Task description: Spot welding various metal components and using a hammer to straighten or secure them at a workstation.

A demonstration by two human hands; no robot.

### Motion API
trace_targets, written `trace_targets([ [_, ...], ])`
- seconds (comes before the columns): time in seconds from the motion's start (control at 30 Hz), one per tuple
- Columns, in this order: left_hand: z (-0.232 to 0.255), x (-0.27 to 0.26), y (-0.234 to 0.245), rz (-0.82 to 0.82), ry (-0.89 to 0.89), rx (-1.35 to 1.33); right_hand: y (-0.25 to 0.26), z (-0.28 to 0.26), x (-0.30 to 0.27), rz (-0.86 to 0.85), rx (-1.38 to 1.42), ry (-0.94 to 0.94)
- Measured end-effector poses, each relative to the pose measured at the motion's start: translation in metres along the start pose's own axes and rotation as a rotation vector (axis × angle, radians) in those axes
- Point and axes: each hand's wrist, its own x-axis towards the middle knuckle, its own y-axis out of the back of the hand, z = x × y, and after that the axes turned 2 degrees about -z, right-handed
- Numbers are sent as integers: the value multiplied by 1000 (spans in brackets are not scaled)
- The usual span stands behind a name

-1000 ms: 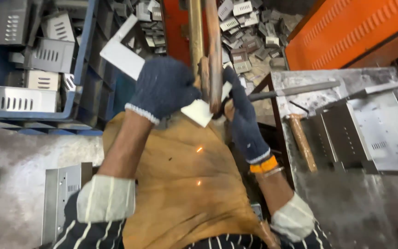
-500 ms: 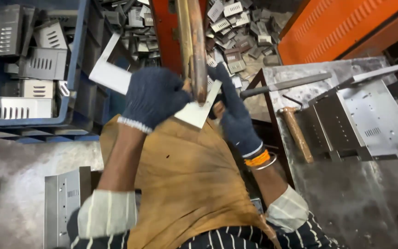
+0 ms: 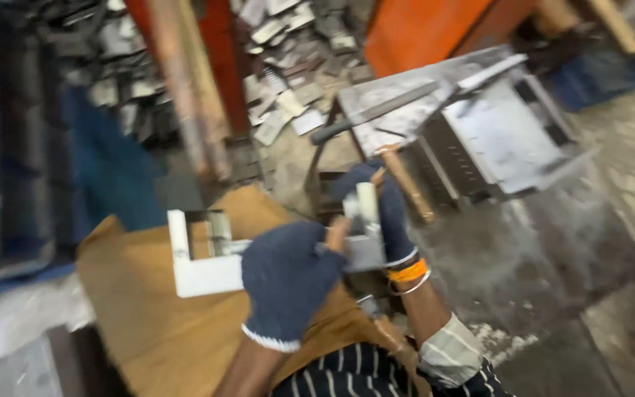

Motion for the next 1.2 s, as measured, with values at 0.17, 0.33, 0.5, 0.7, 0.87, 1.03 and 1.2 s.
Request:
trace_targets([
  [0.17,55,8,-17,-288,-190,-368,124,-95,-21,400,-305,146],
  [0.33,65,20,-30,-87,-726,-356,158,-163,-11,648,-1008,341],
  [0.5,44,20,-41,-153,-553,-425,147,-155,48,480,-1413,117],
  [0.7,21,23,-54,-275,-470,-416,159,-95,72,417,-1494,-173],
  [0.87,17,28,-58,-328,-409,-409,157,-86,71,337,-1506,-270],
  [1.03,7,25,-69,-293,-372,-368,137,-112,71,420,-1518,-15],
  [1.2,-14,24,-62,-359,-192,-476,87,-111,56,498,-1309,129],
])
